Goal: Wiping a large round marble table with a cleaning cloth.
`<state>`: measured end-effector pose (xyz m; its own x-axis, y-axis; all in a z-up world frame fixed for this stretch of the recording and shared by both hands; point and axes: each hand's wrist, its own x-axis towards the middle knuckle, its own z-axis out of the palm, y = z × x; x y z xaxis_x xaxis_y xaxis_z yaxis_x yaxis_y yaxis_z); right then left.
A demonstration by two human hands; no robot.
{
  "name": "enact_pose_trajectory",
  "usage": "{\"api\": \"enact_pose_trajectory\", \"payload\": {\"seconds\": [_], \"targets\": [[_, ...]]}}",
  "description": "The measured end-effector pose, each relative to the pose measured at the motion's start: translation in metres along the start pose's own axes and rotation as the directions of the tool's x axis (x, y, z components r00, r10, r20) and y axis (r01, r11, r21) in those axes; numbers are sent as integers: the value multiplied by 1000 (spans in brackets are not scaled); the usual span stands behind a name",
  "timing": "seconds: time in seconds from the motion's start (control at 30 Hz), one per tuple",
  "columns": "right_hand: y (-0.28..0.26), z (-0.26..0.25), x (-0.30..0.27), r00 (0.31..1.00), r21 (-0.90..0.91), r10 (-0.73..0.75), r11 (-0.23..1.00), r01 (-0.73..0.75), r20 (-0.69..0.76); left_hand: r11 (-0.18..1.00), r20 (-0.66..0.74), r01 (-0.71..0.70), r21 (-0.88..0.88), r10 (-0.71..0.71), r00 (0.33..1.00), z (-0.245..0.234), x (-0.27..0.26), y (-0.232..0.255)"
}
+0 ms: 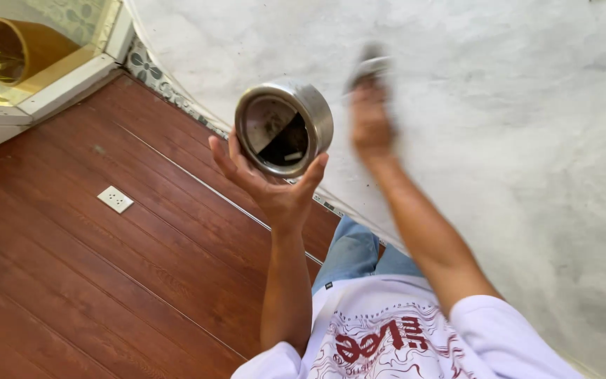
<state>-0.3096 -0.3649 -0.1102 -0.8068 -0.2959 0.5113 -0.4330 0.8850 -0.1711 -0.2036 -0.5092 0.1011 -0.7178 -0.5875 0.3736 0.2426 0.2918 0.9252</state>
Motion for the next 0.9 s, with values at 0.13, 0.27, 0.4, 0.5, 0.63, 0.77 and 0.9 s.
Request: {"api": "enact_pose_trajectory", "payload": {"seconds": [0.13,0.27,0.4,0.5,0.63,0.77,0.9], "targets": [[-32,-5,10,999,371,40,928,-46,22,997,-38,-80,12,81,996,-4,-5,11],[-50,-21,-5,976,900,102,378,-219,194,990,-35,-138,5,138,990,-18,-4,14],[62,-96,-55,913,941,313,131,-313,261,990,-10,-135,-42,135,991,-33,-7,-5],[131,-189,-74,928,565,247,740,-365,278,991,-12,-129,-45,128,992,-48,-12,-8],[104,-139,-140,993,121,-116,986,112,21,988,-41,-141,-54,139,989,-50,-26,1],[-20,-78,-149,970,293,-240,926,238,-31,993,-108,-117,13,118,987,-61,-47,19],[-96,3,-131,940,686,-335,668,287,-67,994,-163,-110,11,110,981,-69,-69,32]]}}
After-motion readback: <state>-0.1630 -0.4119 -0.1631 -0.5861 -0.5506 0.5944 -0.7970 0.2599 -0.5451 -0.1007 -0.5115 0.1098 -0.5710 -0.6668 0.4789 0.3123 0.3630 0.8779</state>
